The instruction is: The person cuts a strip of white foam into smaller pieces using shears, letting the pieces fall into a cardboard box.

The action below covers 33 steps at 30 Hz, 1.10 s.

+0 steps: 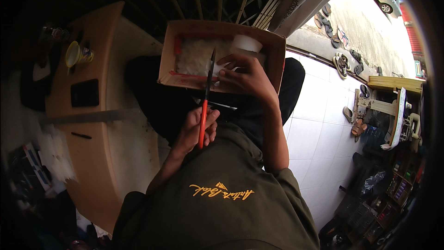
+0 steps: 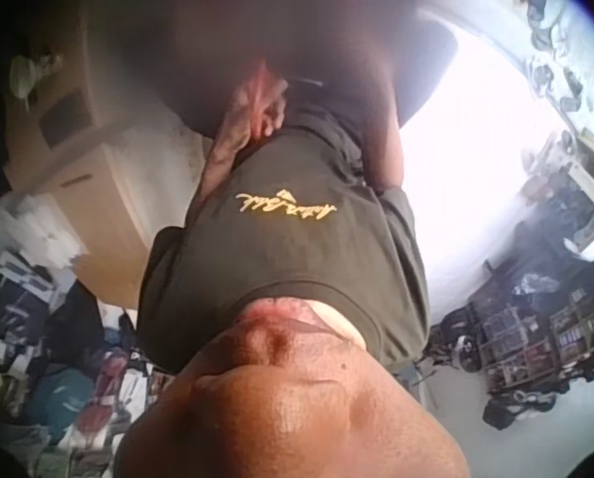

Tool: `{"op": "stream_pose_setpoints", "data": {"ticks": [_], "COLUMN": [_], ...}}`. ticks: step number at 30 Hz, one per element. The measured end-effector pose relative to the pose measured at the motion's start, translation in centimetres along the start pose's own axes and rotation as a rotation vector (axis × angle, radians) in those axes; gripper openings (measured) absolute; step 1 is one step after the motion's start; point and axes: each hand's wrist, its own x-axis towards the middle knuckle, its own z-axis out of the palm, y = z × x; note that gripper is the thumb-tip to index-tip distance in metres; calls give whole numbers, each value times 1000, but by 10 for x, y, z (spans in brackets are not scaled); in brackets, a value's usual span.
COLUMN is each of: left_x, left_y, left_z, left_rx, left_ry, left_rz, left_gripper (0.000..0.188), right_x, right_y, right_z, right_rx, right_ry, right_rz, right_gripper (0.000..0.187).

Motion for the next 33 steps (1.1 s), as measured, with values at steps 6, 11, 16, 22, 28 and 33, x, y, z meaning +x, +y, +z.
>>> {"op": "stream_pose_setpoints", "data": {"ticks": [6, 11, 16, 22, 28, 33], "left_x": [-2, -2, -3, -3, 1, -4], "left_y": [-2, -12, -10, -10, -11, 3], "left_z": [-6, -14, -12, -12, -10, -7], "left_rx": [57, -115, -85, 5, -124, -59], "left_ry": [-29, -166, -153, -129, -109, -61], "left_rz": [15, 151, 72, 94, 46, -71], "left_gripper": [38, 62, 74, 75, 49, 42], "right_x": [-6, 18, 27, 12, 10, 12], "right_y": [-4, 0, 3, -17, -9, 1], "right_z": [-15, -2, 8, 11, 6, 4], "right_rx": [40, 184, 168, 160, 84, 16], "right_ry": [48, 377, 223, 30, -29, -6], "right_rz": [184, 63, 94, 230, 159, 100], "right_gripper": [24, 21, 21, 22, 22, 21]}}
